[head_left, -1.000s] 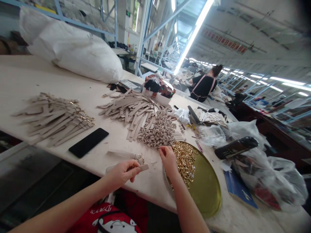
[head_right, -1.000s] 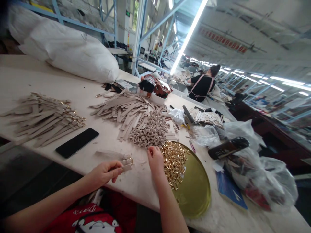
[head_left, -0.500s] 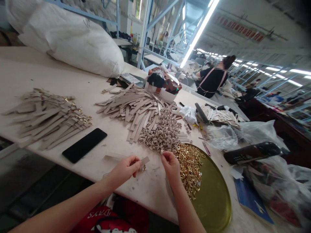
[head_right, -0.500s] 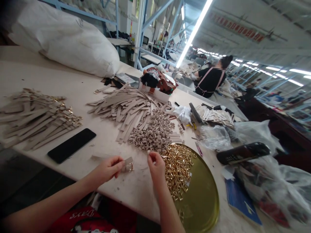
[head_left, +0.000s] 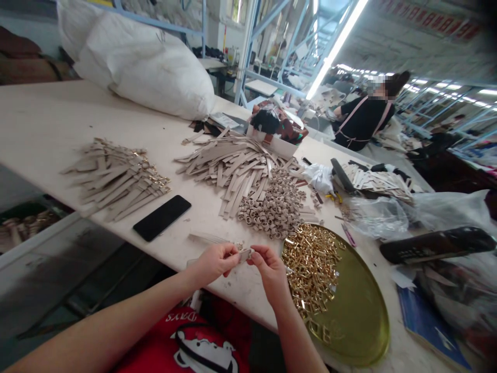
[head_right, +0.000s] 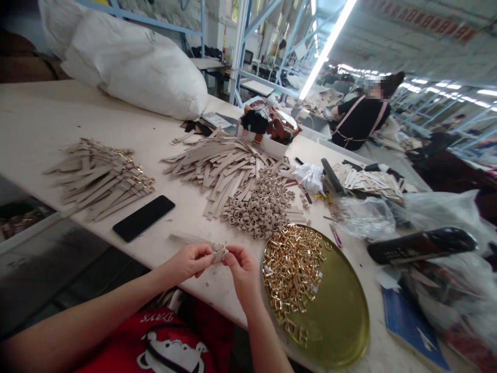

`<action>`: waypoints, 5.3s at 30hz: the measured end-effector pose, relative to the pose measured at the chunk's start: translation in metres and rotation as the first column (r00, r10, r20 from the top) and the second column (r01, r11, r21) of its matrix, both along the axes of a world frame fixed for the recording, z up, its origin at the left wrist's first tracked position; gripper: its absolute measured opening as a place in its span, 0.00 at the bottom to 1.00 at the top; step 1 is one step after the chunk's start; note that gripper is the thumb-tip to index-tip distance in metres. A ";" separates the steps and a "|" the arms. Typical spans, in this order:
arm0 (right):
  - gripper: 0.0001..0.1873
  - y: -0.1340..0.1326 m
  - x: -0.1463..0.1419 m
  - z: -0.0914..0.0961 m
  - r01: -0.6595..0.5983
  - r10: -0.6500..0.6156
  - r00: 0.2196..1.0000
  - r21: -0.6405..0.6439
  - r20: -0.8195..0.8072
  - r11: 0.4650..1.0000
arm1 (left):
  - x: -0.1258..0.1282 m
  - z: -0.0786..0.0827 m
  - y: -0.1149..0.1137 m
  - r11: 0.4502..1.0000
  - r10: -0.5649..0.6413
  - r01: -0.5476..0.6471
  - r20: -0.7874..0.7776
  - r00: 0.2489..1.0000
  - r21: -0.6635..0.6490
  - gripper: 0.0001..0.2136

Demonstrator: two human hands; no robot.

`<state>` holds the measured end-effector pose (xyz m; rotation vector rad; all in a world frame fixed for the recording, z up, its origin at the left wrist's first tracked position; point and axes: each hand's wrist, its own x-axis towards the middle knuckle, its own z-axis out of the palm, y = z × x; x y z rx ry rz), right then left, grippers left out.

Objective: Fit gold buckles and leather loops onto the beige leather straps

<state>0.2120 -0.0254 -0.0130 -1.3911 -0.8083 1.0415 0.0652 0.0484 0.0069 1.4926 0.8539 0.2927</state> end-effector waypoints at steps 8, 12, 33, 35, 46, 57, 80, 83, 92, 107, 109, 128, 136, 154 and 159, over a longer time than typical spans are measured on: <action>0.11 -0.020 -0.011 0.012 -0.090 0.081 0.940 0.014 0.330 0.996 | -0.016 0.029 -0.008 0.939 -0.133 0.198 -0.236 0.963 0.280 0.15; 0.11 -0.023 -0.019 0.012 -0.072 0.037 0.894 0.061 0.446 0.996 | -0.021 0.029 -0.016 0.918 -0.087 0.169 -0.231 0.969 0.360 0.14; 0.11 -0.022 -0.047 0.000 0.057 -0.048 0.970 0.032 -0.239 0.998 | -0.016 0.008 -0.034 0.941 0.022 -0.025 0.013 1.000 0.338 0.09; 0.11 -0.020 -0.045 -0.001 0.111 -0.105 0.978 0.023 -0.178 0.994 | -0.015 0.004 -0.032 0.957 0.006 -0.022 0.058 0.998 0.290 0.08; 0.24 -0.015 -0.039 0.000 0.043 -0.030 0.987 0.082 -0.159 0.996 | -0.016 0.000 -0.013 0.996 0.063 -0.062 -0.017 0.998 0.068 0.12; 0.13 -0.011 -0.029 -0.009 -0.261 0.159 0.827 -0.119 -0.539 0.958 | -0.016 -0.003 -0.008 0.932 0.097 0.007 -0.270 0.958 0.361 0.10; 0.11 -0.035 -0.040 -0.003 -0.031 0.029 0.978 0.008 0.205 0.999 | -0.031 0.008 -0.037 0.996 0.062 -0.062 -0.011 0.998 -0.059 0.12; 0.06 -0.041 -0.036 0.000 -0.141 0.140 0.937 -0.022 0.320 0.990 | -0.033 0.005 -0.039 0.990 0.019 -0.013 0.042 0.999 -0.138 0.13; 0.07 -0.047 -0.043 0.003 -0.251 0.243 0.892 -0.031 0.381 0.968 | -0.037 0.003 -0.041 0.977 -0.015 0.028 0.059 0.998 -0.213 0.15; 0.05 -0.052 -0.031 0.004 -0.315 0.326 0.872 -0.089 0.365 0.945 | -0.037 0.012 -0.034 0.951 -0.144 0.156 0.065 0.988 -0.268 0.15; 0.05 -0.051 -0.029 0.008 -0.357 0.375 0.853 -0.120 0.364 0.927 | -0.036 0.014 -0.035 0.956 -0.157 0.160 0.032 0.987 -0.245 0.14; 0.13 -0.046 -0.049 -0.012 -0.133 0.115 0.895 0.012 0.431 0.991 | -0.040 0.011 -0.029 0.963 -0.240 0.224 -0.101 0.965 -0.150 0.14; 0.16 -0.039 -0.060 -0.012 -0.082 0.056 0.921 0.053 0.386 0.995 | -0.049 0.014 -0.018 0.955 -0.233 0.208 -0.103 0.967 -0.211 0.11; 0.12 -0.008 -0.054 -0.027 -0.094 0.059 0.879 0.049 0.473 0.994 | -0.033 0.009 0.013 0.962 -0.268 0.275 -0.209 0.941 0.003 0.13; 0.12 -0.003 -0.053 -0.031 -0.091 0.059 0.903 0.055 0.426 0.994 | -0.025 0.002 0.016 0.943 -0.311 0.327 -0.199 0.929 0.058 0.15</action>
